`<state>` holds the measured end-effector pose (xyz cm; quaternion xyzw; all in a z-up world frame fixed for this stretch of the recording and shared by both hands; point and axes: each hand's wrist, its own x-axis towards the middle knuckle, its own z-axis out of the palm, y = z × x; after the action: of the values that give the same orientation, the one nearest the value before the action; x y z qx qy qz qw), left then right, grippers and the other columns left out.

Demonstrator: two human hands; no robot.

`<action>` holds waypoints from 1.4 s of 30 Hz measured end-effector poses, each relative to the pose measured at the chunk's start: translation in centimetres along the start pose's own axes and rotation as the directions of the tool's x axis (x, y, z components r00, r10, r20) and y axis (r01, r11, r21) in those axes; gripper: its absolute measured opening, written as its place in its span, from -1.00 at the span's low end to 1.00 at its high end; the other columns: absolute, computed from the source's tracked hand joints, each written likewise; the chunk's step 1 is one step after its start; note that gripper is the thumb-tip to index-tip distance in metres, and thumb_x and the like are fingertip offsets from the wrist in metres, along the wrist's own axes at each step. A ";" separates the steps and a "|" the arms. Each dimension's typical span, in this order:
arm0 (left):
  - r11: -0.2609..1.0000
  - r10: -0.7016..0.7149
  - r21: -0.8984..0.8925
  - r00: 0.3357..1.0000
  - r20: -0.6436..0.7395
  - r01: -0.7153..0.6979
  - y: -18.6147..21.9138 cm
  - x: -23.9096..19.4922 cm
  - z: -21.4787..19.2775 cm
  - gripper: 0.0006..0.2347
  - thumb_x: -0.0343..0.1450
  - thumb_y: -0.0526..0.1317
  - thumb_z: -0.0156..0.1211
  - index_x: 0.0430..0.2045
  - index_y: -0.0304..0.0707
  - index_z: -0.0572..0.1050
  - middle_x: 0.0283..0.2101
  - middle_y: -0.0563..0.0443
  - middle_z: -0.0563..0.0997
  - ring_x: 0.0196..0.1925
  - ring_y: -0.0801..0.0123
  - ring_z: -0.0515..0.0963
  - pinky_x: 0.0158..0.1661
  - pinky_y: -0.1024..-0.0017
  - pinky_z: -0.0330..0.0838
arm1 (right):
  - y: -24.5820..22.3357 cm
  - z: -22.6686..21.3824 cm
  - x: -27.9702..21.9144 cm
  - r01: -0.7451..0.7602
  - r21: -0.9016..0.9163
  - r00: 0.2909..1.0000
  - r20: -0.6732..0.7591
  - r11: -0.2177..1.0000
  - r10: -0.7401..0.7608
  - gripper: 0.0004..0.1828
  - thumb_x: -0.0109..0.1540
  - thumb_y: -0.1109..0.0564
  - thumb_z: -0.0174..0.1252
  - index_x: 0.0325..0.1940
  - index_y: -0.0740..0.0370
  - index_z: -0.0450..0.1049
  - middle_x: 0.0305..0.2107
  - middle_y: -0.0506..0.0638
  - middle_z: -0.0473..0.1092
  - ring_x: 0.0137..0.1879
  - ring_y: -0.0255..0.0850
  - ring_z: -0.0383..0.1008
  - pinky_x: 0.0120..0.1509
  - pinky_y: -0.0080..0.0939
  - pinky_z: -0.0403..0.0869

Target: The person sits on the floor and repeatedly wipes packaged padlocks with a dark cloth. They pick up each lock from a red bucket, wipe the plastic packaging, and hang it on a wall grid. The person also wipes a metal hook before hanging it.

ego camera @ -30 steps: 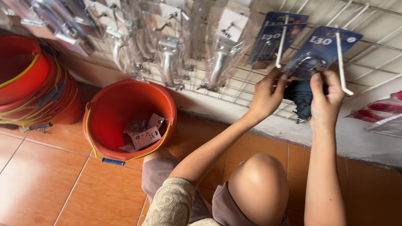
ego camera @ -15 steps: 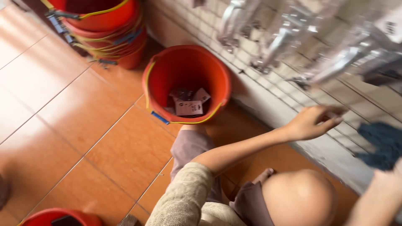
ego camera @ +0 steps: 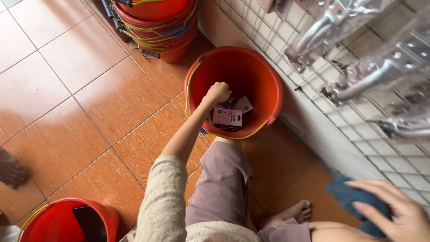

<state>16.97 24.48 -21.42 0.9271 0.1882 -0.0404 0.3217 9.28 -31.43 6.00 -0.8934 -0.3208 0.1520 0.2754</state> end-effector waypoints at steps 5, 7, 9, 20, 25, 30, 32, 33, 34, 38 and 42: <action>0.916 0.047 0.345 0.911 0.410 -0.203 -5.9 5.7 12.4 -0.80 0.21 -0.26 0.31 -0.34 -0.27 0.70 -0.33 -0.14 0.71 -0.38 0.03 0.68 -0.30 0.17 0.60 | -3.7 2.3 5.3 -0.169 -0.199 0.907 0.352 0.965 0.231 -0.54 0.08 0.04 0.29 0.07 -0.27 0.65 0.03 -0.47 0.62 -0.09 -0.47 0.76 -0.02 -0.35 0.64; 0.843 0.087 0.386 0.802 0.591 -0.376 -6.1 5.8 16.4 -0.79 0.22 -0.16 0.46 -0.35 -0.18 0.73 -0.34 -0.01 0.74 -0.38 0.16 0.67 -0.27 0.25 0.59 | -5.0 3.3 7.1 -0.144 -0.163 0.893 0.404 0.976 0.199 -0.55 0.09 0.08 0.27 0.06 -0.23 0.64 0.01 -0.45 0.61 -0.14 -0.42 0.76 -0.06 -0.34 0.63; 0.603 0.145 0.677 0.893 0.427 -0.422 -5.1 3.9 18.1 -0.34 0.10 -0.05 0.62 0.07 -0.29 0.49 0.05 -0.39 0.46 -0.16 -0.05 0.56 -0.32 0.08 0.54 | -6.4 4.4 8.6 -0.046 -0.201 0.908 0.400 0.978 0.125 -0.57 0.12 0.07 0.25 0.09 -0.17 0.58 -0.04 -0.43 0.56 -0.18 -0.39 0.72 -0.04 -0.28 0.60; 0.985 0.146 -0.147 0.882 0.447 -0.089 0.8 2.5 3.8 -0.60 0.11 -0.05 0.37 -0.24 -0.23 0.63 -0.37 -0.08 0.67 -0.42 0.15 0.60 -0.34 0.31 0.56 | -4.7 4.4 9.1 -0.130 -0.131 0.906 0.387 0.983 0.171 -0.57 0.14 0.08 0.25 0.10 -0.19 0.60 0.01 -0.38 0.52 -0.17 -0.39 0.70 -0.08 -0.31 0.62; 0.380 0.133 -0.857 0.896 0.423 0.348 4.5 -3.4 -4.3 -0.64 0.28 0.03 0.11 -0.29 -0.29 0.53 -0.39 -0.04 0.59 -0.51 0.37 0.51 -0.54 0.46 0.38 | -5.7 3.8 9.2 -0.155 -0.138 0.944 0.271 0.978 0.188 -0.39 0.10 0.13 0.25 0.26 -0.23 0.48 0.19 -0.29 0.42 -0.14 -0.30 0.71 -0.11 -0.25 0.66; -0.396 0.478 -0.808 0.849 0.225 0.437 9.0 -11.5 -5.1 -0.42 0.38 -0.07 -0.10 0.27 -0.51 0.21 -0.02 -0.40 0.55 -0.23 -0.03 0.63 -0.30 0.09 0.56 | -9.0 3.2 8.8 -0.181 -0.087 0.944 0.265 0.980 0.198 -0.45 0.10 0.16 0.25 0.15 -0.28 0.62 -0.22 -0.34 0.70 -0.46 -0.34 0.55 -0.31 -0.33 0.51; -0.451 0.504 -0.774 0.842 0.190 0.444 10.0 -13.6 -4.0 -0.41 0.39 -0.04 -0.08 0.28 -0.51 0.22 0.03 -0.47 0.53 -0.16 -0.15 0.63 -0.28 0.00 0.55 | -10.5 3.0 8.7 -0.152 -0.047 0.963 0.216 0.987 0.159 -0.47 0.09 0.18 0.27 0.13 -0.24 0.64 -0.20 -0.30 0.71 -0.49 -0.35 0.56 -0.36 -0.33 0.52; -0.505 0.526 -0.734 0.836 0.155 0.454 10.6 -14.7 -3.4 -0.40 0.41 -0.02 -0.05 0.29 -0.50 0.22 0.07 -0.53 0.51 -0.08 -0.27 0.62 -0.25 -0.09 0.54 | -11.3 2.9 8.6 -0.124 -0.009 0.978 0.167 0.992 0.123 -0.48 0.07 0.20 0.29 0.10 -0.21 0.66 -0.19 -0.27 0.71 -0.53 -0.35 0.58 -0.40 -0.33 0.53; -0.503 0.529 -0.736 0.835 0.153 0.454 12.2 -16.6 -3.8 -0.40 0.41 -0.02 -0.05 0.29 -0.50 0.22 0.07 -0.53 0.51 -0.08 -0.27 0.62 -0.25 -0.09 0.54 | -12.0 2.6 8.5 -0.122 -0.009 0.979 0.164 0.992 0.122 -0.48 0.07 0.20 0.29 0.10 -0.21 0.66 -0.19 -0.27 0.71 -0.53 -0.35 0.58 -0.40 -0.33 0.53; -0.510 0.430 -0.816 0.902 0.031 0.271 18.1 -23.6 -5.7 -0.27 0.54 0.35 -0.28 0.30 -0.42 0.28 0.03 -0.41 0.58 -0.07 -0.11 0.66 -0.31 -0.04 0.65 | -16.4 1.6 7.8 0.052 0.342 0.998 -0.039 0.938 -0.041 -0.49 0.13 0.32 0.17 0.18 0.20 0.55 -0.14 0.03 0.61 -0.25 -0.24 0.56 -0.17 -0.31 0.49; -0.348 0.237 -0.903 0.956 0.173 0.250 22.1 -28.3 -5.8 -0.26 0.48 0.41 -0.29 0.28 -0.25 0.36 0.14 -0.22 0.54 0.03 0.13 0.60 -0.09 0.15 0.58 | -22.4 3.0 8.6 0.479 0.120 0.849 -0.316 0.870 -0.423 -0.52 0.20 0.38 0.11 0.23 0.45 0.42 0.24 0.28 0.39 0.31 0.01 0.45 0.41 -0.13 0.42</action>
<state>-1.19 2.88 1.56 0.2399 0.0949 -0.0070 0.9661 3.40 -10.16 15.97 -0.7735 -0.4638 -0.0142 0.4317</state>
